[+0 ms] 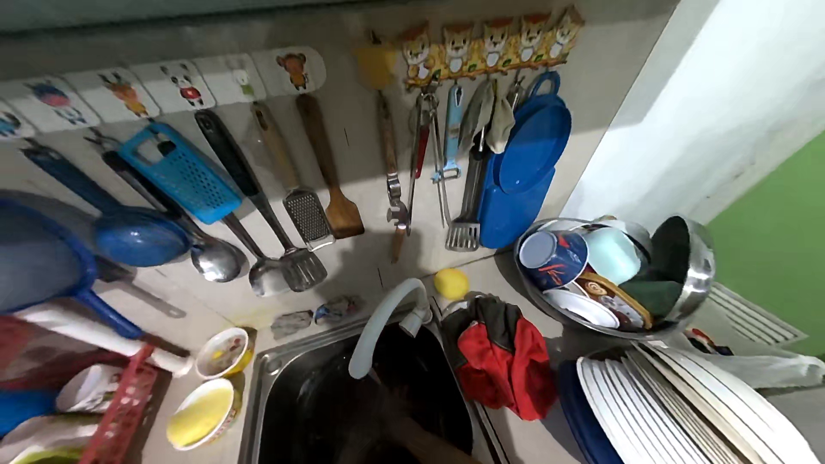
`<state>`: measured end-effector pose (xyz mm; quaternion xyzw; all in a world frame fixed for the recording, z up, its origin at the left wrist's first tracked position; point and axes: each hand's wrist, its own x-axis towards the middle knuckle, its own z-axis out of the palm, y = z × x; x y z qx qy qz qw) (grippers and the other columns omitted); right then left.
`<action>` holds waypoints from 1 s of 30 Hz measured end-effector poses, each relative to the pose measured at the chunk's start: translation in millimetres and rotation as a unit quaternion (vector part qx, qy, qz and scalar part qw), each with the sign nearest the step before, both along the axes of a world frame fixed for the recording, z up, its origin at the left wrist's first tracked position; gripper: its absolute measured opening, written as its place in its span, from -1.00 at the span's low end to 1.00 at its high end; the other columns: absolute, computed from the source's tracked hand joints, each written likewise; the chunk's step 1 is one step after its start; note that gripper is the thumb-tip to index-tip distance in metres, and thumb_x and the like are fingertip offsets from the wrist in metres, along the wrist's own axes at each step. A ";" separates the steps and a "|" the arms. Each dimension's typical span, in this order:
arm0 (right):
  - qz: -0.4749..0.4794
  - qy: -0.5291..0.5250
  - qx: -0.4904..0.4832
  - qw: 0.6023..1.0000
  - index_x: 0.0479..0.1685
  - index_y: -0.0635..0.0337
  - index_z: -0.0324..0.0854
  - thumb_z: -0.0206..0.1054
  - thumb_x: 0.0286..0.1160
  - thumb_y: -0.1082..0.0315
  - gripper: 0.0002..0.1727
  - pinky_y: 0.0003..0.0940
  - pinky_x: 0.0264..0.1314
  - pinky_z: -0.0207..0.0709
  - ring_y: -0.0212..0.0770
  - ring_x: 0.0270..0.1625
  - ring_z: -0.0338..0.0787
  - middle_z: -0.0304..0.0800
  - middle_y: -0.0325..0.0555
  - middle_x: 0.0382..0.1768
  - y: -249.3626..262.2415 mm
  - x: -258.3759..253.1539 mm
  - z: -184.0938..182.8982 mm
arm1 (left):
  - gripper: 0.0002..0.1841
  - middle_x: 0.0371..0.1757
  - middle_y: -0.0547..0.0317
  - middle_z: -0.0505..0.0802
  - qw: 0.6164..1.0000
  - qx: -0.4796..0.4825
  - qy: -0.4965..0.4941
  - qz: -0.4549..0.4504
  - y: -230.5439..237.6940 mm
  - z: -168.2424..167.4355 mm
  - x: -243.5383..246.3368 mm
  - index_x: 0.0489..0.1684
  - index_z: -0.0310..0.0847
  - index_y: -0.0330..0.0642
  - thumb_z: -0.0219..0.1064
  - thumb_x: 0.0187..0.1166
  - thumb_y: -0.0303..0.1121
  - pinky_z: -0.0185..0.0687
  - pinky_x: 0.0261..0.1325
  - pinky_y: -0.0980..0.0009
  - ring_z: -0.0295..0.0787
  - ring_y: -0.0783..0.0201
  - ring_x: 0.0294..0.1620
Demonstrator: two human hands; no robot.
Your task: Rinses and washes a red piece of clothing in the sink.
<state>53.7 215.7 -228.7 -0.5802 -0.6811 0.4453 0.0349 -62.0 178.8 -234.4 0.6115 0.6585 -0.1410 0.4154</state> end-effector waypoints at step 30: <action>0.037 0.484 0.265 0.833 -0.05 0.39 0.64 0.00 0.72 0.46 -0.72 -0.16 -0.14 0.56 -0.16 -0.24 0.65 0.68 0.07 -0.27 -68.8 9.0 290.8 | -0.40 0.14 -0.02 0.83 0.625 0.585 -0.373 0.357 -126.2 195.8 -46.0 0.44 0.36 -0.48 0.33 0.56 -0.19 0.74 0.31 0.23 0.82 0.27 0.14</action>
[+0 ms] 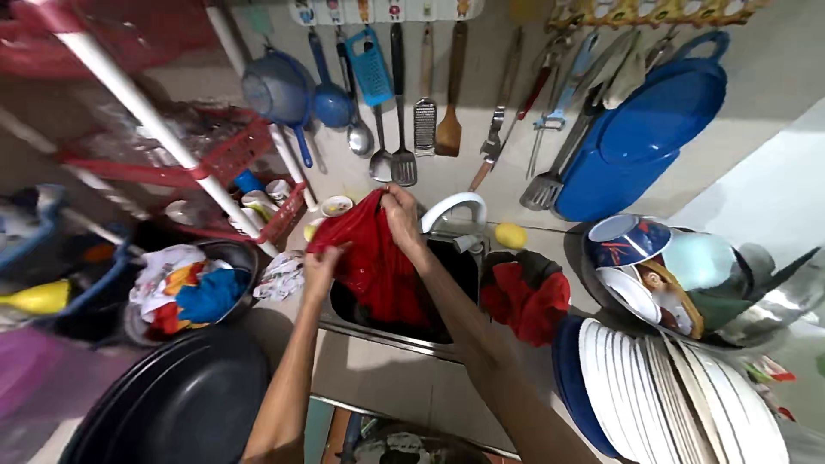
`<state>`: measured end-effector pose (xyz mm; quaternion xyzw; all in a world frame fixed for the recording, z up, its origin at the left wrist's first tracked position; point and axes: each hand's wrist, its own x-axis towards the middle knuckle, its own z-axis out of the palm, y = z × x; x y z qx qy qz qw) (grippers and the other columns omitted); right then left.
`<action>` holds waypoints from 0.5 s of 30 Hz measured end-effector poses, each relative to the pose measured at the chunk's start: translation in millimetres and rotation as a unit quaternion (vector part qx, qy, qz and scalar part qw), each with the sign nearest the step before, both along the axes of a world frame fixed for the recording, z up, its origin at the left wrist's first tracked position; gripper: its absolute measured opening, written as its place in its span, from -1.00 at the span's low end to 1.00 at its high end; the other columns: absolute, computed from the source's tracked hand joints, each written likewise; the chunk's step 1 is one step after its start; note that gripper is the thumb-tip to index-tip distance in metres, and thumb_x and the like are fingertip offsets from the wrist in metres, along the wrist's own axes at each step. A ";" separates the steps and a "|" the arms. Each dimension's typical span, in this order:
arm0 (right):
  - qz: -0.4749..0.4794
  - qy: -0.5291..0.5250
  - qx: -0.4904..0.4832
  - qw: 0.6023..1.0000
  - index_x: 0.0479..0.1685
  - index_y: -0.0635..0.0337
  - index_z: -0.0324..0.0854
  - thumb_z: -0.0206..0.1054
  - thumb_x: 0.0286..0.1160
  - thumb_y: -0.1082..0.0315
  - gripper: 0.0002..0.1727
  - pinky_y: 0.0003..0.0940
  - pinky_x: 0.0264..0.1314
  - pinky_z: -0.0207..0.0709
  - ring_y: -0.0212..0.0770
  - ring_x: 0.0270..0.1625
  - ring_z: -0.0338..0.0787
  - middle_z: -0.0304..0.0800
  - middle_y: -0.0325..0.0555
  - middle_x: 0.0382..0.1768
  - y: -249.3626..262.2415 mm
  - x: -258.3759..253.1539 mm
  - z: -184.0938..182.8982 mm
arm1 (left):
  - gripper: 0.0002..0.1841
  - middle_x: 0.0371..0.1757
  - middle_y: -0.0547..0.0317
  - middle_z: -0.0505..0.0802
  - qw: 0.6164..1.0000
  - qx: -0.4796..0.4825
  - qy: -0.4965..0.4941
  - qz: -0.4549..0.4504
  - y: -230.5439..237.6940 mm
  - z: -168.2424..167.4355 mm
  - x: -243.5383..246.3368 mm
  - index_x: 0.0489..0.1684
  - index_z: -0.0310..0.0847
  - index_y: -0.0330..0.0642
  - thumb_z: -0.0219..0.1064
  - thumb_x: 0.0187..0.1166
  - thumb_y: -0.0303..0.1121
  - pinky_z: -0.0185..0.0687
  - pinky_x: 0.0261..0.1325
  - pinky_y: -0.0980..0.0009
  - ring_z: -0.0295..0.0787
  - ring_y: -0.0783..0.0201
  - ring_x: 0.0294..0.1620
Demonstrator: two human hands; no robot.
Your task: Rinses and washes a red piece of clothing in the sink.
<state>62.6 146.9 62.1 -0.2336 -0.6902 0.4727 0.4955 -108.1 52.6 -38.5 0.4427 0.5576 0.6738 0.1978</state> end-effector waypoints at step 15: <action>0.043 -0.272 -0.065 0.959 0.08 0.44 0.68 0.12 0.84 0.22 -0.61 -0.12 -0.05 0.71 -0.05 -0.26 0.81 0.80 0.19 -0.20 21.0 2.4 -102.8 | -0.37 0.16 -0.35 0.74 0.902 -0.415 0.037 -0.116 35.2 -39.9 22.3 0.27 0.58 -0.49 -0.05 0.87 0.05 0.55 0.34 -0.06 0.70 -0.08 0.17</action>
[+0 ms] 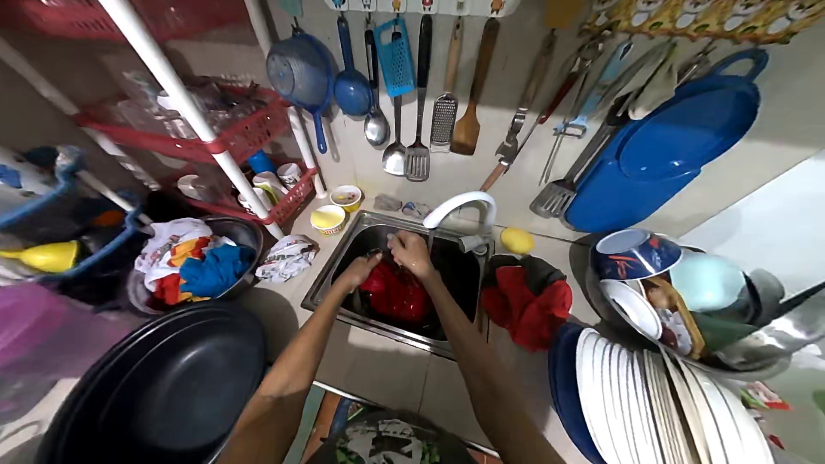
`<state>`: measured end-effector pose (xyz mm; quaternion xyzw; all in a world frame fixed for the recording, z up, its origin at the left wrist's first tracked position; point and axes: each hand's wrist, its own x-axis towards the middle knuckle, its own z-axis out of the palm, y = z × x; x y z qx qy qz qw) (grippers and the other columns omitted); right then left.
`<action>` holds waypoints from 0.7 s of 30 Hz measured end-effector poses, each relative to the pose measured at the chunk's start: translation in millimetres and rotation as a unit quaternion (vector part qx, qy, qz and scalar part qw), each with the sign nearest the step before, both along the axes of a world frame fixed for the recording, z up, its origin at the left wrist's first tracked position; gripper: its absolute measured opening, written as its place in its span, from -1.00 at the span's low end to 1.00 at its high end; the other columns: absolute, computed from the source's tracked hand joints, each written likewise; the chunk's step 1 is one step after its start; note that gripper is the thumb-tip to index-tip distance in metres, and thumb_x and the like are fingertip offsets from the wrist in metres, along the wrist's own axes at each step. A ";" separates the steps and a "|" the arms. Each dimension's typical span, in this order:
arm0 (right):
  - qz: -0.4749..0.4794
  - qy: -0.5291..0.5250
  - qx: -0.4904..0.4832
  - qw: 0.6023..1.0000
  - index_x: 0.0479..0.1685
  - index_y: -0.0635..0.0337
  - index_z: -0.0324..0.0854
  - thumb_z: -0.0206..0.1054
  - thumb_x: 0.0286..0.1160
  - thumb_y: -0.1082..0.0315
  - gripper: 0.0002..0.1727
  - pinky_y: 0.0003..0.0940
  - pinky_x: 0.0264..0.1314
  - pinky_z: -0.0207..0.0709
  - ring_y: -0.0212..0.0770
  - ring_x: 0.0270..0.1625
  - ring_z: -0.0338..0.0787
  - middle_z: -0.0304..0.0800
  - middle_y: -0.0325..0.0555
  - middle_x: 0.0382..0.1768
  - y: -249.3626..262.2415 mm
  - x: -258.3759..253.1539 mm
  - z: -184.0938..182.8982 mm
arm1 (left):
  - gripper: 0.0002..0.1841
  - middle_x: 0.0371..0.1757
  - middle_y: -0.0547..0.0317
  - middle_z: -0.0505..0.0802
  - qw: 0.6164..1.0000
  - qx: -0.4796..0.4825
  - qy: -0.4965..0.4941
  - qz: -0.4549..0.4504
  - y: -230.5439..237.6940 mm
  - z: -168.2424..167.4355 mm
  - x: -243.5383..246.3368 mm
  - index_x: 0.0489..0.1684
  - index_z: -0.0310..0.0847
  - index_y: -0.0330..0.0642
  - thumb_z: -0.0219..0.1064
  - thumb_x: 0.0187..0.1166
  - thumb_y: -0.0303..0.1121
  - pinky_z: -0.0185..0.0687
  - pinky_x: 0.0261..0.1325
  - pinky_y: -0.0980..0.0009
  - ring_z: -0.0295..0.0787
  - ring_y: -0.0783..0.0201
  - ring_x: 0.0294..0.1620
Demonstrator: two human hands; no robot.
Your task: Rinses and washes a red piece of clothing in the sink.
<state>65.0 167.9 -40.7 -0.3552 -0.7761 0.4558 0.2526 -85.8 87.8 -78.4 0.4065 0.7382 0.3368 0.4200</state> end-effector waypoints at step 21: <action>-0.113 0.019 -0.278 0.954 0.30 0.34 0.60 -0.02 0.88 -0.05 -0.41 -0.20 -0.16 0.68 -0.13 -0.22 0.79 0.78 0.11 -0.11 -7.1 16.2 -92.1 | -0.72 -0.23 0.28 0.91 0.849 0.402 -0.343 -0.010 35.9 175.4 21.9 0.00 0.60 -0.05 -0.08 0.87 -0.27 0.84 -0.12 0.49 0.88 0.47 -0.22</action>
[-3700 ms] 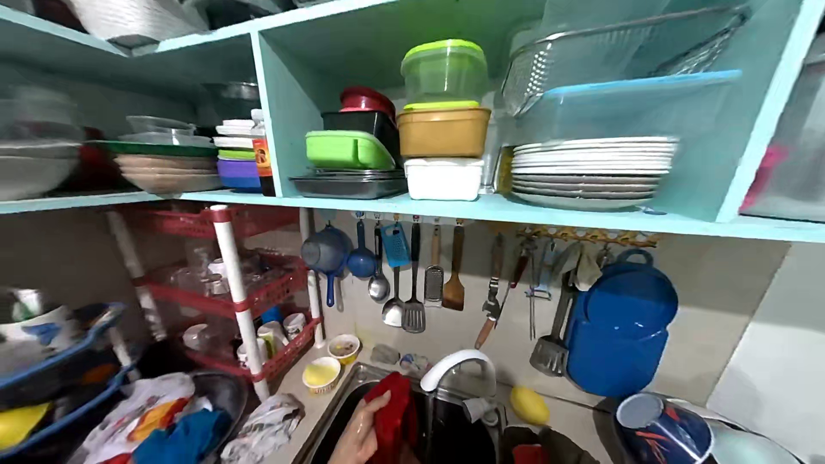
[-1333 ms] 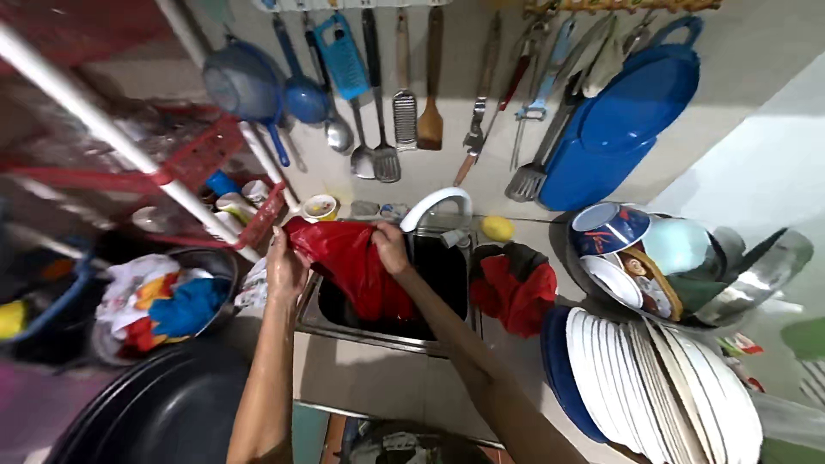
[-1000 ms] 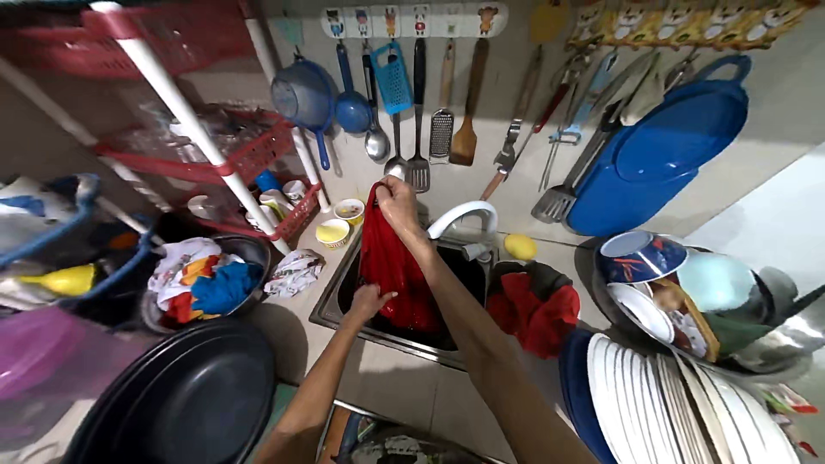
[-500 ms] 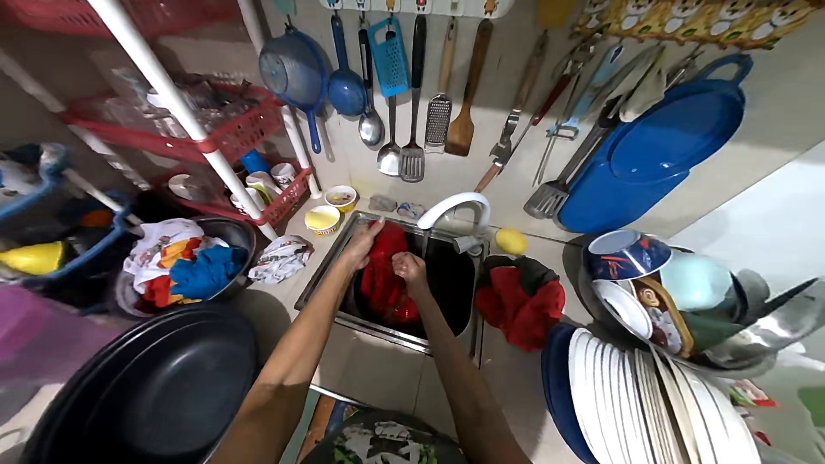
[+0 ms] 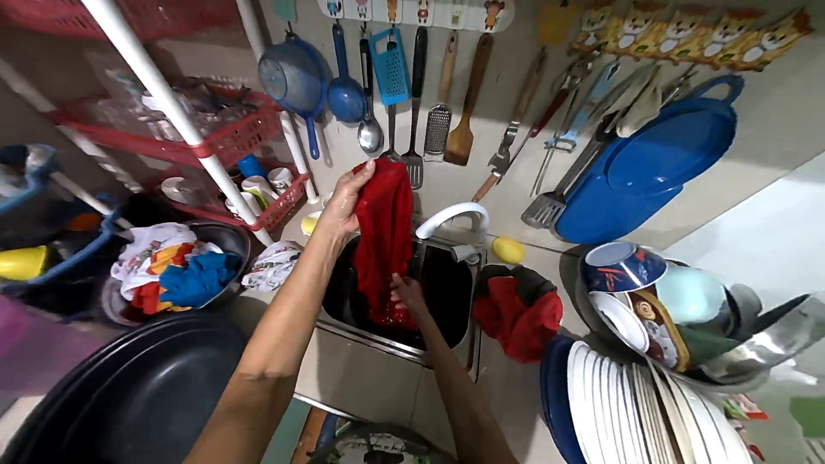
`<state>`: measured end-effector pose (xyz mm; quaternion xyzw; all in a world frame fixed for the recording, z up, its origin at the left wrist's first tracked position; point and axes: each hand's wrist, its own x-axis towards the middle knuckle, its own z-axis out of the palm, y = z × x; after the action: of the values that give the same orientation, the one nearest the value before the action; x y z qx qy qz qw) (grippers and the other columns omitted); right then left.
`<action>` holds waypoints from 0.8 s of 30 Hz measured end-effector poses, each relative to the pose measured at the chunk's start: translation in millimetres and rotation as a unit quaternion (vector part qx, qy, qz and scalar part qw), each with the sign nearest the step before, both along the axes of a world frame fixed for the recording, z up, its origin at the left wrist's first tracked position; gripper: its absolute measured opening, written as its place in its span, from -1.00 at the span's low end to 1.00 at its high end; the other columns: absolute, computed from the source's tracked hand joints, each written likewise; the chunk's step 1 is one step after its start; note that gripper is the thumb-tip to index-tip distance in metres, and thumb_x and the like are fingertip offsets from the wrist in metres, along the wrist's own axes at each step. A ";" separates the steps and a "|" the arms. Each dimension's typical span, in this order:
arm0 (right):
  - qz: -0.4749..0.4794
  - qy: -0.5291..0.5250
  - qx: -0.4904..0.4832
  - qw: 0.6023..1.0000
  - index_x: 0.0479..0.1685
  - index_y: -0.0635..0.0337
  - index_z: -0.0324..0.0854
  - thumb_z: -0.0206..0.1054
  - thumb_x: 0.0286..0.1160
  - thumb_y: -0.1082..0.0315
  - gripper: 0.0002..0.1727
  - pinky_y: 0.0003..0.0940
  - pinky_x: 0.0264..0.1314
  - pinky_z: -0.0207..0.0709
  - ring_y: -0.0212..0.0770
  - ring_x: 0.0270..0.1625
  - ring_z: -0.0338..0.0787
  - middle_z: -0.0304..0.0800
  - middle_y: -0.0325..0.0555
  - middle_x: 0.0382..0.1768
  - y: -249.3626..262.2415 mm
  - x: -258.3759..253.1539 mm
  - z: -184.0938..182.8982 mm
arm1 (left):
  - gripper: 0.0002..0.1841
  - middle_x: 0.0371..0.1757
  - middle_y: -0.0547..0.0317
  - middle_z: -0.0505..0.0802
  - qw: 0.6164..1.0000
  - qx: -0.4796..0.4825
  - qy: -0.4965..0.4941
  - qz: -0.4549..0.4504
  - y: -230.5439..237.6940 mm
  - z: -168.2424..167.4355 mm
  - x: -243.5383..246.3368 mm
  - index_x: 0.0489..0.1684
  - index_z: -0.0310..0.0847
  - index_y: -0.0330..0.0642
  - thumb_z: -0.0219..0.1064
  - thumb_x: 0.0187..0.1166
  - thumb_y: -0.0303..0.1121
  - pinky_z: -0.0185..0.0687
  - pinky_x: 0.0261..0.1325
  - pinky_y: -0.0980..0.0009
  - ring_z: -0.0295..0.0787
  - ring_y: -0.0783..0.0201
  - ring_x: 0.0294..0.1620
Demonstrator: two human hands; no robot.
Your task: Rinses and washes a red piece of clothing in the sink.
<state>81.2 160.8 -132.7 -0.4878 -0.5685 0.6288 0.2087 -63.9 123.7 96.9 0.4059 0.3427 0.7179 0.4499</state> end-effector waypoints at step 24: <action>-0.182 -0.105 0.242 0.947 0.38 0.59 0.46 0.11 0.73 0.36 -0.56 0.00 0.37 0.63 0.17 0.24 0.79 0.72 0.44 0.19 48.3 71.7 0.5 | -0.49 0.26 -0.31 0.77 0.820 -0.379 0.424 -0.066 23.5 -205.0 -44.5 0.31 0.61 -0.41 0.42 0.63 -0.11 0.50 0.51 -0.08 0.71 -0.09 0.33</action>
<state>152.9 209.1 -132.3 -0.5810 -0.6236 0.3691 0.3707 -108.3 147.2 -108.1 0.4897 0.7167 0.2570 0.4248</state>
